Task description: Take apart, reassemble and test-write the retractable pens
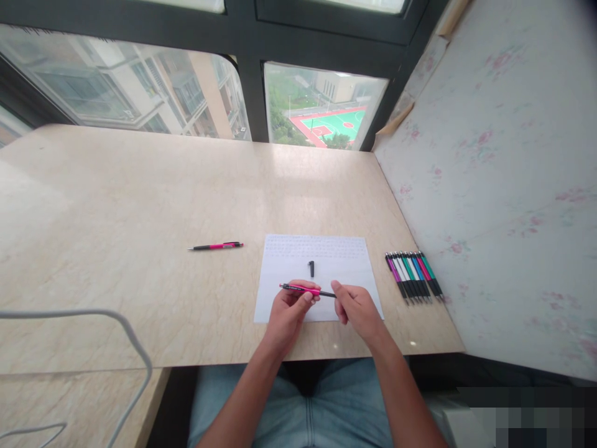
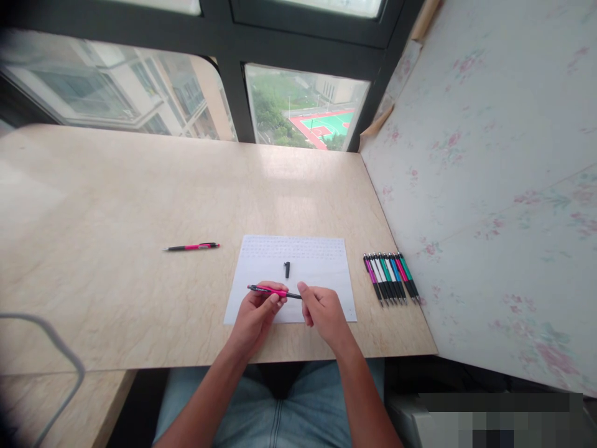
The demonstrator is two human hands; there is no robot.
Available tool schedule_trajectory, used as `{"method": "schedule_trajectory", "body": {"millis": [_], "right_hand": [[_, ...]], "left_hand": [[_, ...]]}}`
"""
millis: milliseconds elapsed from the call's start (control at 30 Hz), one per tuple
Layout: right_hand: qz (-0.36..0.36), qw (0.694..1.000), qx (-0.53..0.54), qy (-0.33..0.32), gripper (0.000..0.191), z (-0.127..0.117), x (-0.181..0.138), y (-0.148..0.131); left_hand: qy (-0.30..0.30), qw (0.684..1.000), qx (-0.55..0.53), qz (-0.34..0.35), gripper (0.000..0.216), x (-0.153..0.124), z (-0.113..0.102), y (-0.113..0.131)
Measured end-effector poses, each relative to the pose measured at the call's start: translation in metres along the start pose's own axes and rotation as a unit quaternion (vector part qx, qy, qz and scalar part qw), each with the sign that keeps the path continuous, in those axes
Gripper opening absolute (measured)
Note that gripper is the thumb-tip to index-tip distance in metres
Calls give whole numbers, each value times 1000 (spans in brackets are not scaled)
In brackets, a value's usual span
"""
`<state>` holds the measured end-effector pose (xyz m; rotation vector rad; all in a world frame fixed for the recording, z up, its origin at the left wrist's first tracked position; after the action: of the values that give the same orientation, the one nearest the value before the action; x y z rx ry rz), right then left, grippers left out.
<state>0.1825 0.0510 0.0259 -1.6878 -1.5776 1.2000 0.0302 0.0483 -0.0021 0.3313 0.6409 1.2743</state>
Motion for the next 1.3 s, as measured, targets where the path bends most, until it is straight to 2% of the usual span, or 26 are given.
{"method": "schedule_trajectory", "body": {"millis": [67, 133, 200, 300, 400, 533, 733, 800, 867, 967, 1033, 1133, 1300], "right_hand": [[10, 999, 37, -14, 66, -2, 5, 4], [11, 999, 26, 37, 66, -7, 13, 8], [-2, 990, -71, 122, 54, -9, 21, 8], [-43, 941, -266, 206, 29, 5, 30, -4], [-54, 904, -360, 226, 23, 25, 36, -16], [-26, 886, -407, 221, 13, 33, 38, -19], [-26, 899, -346, 269, 11, 6, 27, -8], [-55, 927, -284, 239, 7, 0, 24, -4], [-88, 962, -174, 193, 12, -4, 19, 0], [-115, 980, -26, 158, 21, -10, 9, -1], [-134, 979, -30, 148, 21, -11, 4, -7], [-171, 970, -114, 127, 15, -8, 2, -16], [-173, 959, -174, 144, 26, -3, 1, -17]], "left_hand": [[18, 1000, -24, 4, 14, 1, -2, 1], [45, 997, -59, 14, 13, 1, -5, 3], [64, 994, -87, 23, 14, 2, -7, 5], [71, 992, -98, 29, 17, 3, -8, 6], [67, 992, -97, 36, 18, 4, -9, 6], [66, 992, -100, 37, 18, 4, -11, 5], [79, 993, -84, 29, 20, 4, -12, 4], [78, 994, -72, 29, 20, 4, -11, 4], [77, 995, -56, 32, 20, 4, -10, 4], [73, 996, -31, 36, 18, 4, -8, 4], [64, 997, -18, 35, 16, 4, -7, 3], [53, 998, -4, 34, 16, 4, -6, 2], [37, 999, 28, 28, 16, 4, -4, 2]]}}
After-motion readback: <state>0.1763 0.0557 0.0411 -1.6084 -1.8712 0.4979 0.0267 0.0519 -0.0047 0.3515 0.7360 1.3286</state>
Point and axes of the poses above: each hand's wrist, its own x-axis towards the middle knuckle, its own z-axis out of the palm, y = z × x, the point moved 5 cm from there along x, towards the middle knuckle, and after that the axes turned 14 degrees about -x, right-handed, at the moved point
